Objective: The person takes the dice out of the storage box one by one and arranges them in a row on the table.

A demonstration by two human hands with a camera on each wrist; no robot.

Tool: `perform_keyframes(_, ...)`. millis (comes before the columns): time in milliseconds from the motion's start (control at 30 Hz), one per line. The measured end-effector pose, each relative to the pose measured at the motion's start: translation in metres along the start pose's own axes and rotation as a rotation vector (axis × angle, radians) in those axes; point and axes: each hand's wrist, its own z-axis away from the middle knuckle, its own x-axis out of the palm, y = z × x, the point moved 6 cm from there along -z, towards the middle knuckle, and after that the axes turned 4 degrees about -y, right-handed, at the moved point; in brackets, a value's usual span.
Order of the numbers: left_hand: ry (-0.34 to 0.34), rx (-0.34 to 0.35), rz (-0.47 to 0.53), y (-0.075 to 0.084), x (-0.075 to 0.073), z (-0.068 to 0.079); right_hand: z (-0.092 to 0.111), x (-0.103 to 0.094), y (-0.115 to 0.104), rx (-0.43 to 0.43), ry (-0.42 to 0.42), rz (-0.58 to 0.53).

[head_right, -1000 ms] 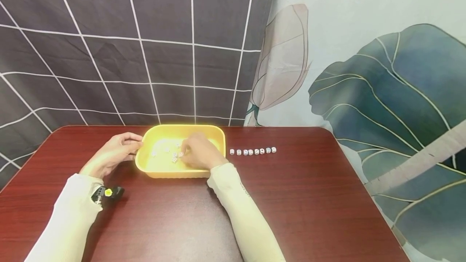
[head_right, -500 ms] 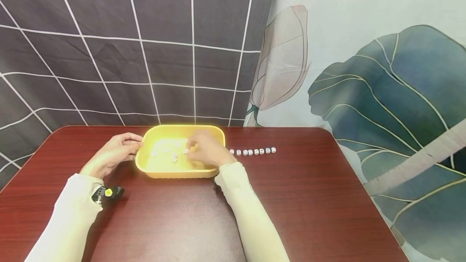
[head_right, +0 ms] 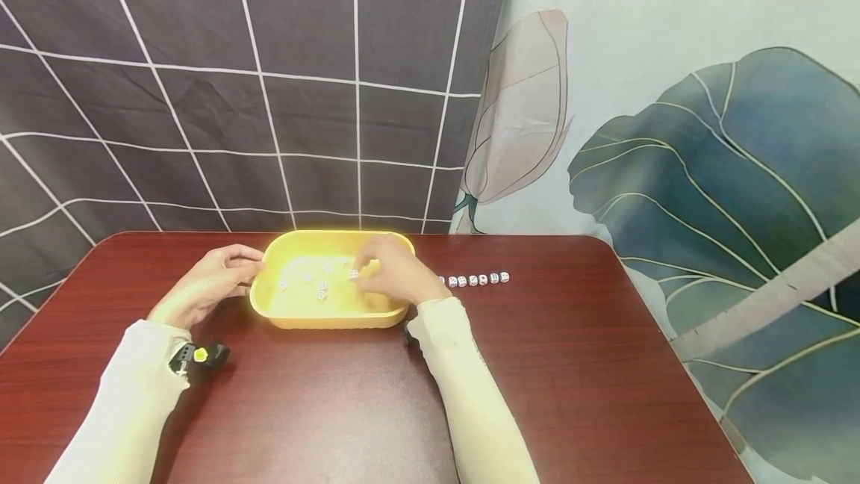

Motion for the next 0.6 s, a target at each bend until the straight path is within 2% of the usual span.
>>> perform_keyframes(433,-0.005,0.008,0.01,0.001,0.001,0.0,0.012,-0.019,0.006,0.053,0.022,-0.018)
perform_keyframes(600,-0.003,0.003,0.004,0.002,0.001,0.0,0.016,-0.026,0.01,0.048,0.049,-0.023)
